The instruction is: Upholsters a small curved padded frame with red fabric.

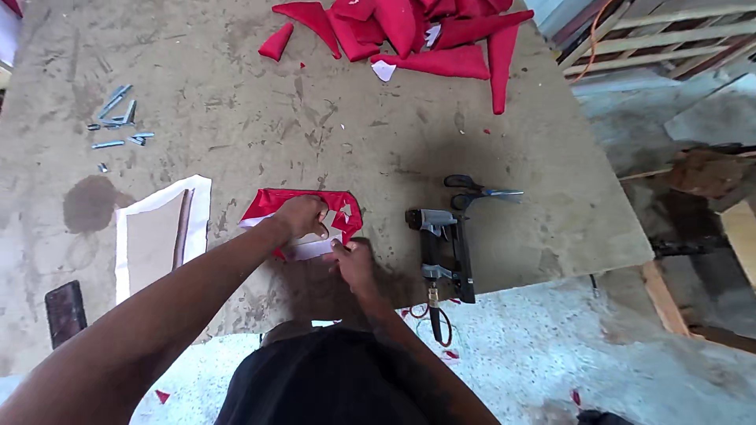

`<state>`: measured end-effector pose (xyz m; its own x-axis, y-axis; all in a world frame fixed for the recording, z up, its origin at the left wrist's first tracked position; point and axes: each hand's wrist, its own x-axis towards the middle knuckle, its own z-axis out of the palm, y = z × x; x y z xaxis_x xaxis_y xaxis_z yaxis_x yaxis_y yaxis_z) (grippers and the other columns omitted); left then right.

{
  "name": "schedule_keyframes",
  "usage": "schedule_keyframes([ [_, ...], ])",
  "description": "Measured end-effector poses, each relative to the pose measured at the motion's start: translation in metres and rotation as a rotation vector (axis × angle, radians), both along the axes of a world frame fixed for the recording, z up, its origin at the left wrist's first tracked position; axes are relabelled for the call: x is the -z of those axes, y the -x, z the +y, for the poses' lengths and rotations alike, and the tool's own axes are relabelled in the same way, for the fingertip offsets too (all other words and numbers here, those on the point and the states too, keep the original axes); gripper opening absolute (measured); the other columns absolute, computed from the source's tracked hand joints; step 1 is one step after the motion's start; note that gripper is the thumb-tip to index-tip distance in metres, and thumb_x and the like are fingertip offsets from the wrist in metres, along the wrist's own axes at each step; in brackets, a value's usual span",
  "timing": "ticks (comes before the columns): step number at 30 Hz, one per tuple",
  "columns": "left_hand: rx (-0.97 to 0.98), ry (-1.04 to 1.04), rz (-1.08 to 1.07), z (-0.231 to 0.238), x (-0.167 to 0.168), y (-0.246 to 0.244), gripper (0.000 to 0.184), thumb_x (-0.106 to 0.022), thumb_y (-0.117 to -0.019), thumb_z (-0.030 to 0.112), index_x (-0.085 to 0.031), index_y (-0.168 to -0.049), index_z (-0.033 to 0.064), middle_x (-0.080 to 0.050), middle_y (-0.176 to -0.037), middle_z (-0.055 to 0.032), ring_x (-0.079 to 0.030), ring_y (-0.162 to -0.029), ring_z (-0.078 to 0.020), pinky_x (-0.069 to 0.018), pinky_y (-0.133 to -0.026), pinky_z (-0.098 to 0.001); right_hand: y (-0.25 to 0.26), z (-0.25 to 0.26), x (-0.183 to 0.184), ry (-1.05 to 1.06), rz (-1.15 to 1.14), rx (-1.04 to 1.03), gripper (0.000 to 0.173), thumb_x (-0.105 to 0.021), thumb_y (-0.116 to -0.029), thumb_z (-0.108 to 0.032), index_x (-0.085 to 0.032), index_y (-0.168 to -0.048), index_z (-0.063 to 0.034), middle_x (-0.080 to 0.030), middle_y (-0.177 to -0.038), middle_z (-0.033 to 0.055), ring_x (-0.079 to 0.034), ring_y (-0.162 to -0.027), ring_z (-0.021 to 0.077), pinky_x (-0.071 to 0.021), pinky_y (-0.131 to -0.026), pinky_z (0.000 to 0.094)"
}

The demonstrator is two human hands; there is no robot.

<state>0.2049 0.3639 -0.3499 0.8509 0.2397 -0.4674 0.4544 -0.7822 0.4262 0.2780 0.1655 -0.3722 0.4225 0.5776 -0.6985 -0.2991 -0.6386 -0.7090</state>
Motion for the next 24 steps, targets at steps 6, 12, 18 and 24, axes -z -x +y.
schedule_keyframes([
  [6,-0.089,-0.145,0.179,-0.016,-0.008,-0.024,0.047,-0.086,-0.0748,0.054,-0.073,-0.095,0.0133,-0.071,-0.103,-0.0071,-0.067,-0.105,-0.0302,-0.0576,-0.086,-0.0581,-0.009,-0.013,0.011,-0.04,0.04,0.017,0.039,-0.05,-0.1092,-0.032,-0.07,-0.095,-0.0011,-0.068,-0.071,0.0057,-0.061,-0.056,0.0155,-0.054,-0.055,0.0326],
  [12,-0.09,-0.163,0.153,-0.012,-0.001,-0.022,0.047,-0.087,-0.071,0.055,-0.071,-0.09,0.0153,-0.07,-0.099,-0.0038,-0.066,-0.105,-0.0281,-0.0569,-0.087,-0.0547,-0.025,0.004,0.014,-0.182,-0.012,-0.068,0.036,-0.055,-0.1067,-0.032,-0.071,-0.088,-0.0049,-0.054,-0.059,0.0029,-0.048,-0.049,0.0133,-0.0428,-0.049,0.0311],
  [18,-0.146,0.096,-0.011,0.017,0.013,-0.011,0.04,-0.085,-0.0808,0.046,-0.068,-0.084,0.0099,-0.068,-0.091,-0.0085,-0.066,-0.093,-0.0285,-0.0556,-0.087,-0.0547,-0.046,0.034,-0.013,-0.084,0.042,-0.132,0.032,-0.058,-0.105,-0.034,-0.075,-0.097,-0.008,-0.059,-0.063,0.0012,-0.042,-0.047,0.0076,-0.0348,-0.044,0.0243],
  [24,-0.043,0.156,-0.12,0.028,0.018,-0.002,0.046,-0.084,-0.0761,0.055,-0.07,-0.091,0.0137,-0.069,-0.094,-0.0039,-0.065,-0.101,-0.0235,-0.0516,-0.098,-0.049,-0.069,0.073,-0.013,0.103,0.079,-0.309,0.031,-0.061,-0.1022,-0.031,-0.073,-0.09,-0.0056,-0.061,-0.063,0.0006,-0.045,-0.045,0.0067,-0.036,-0.042,0.023],
])
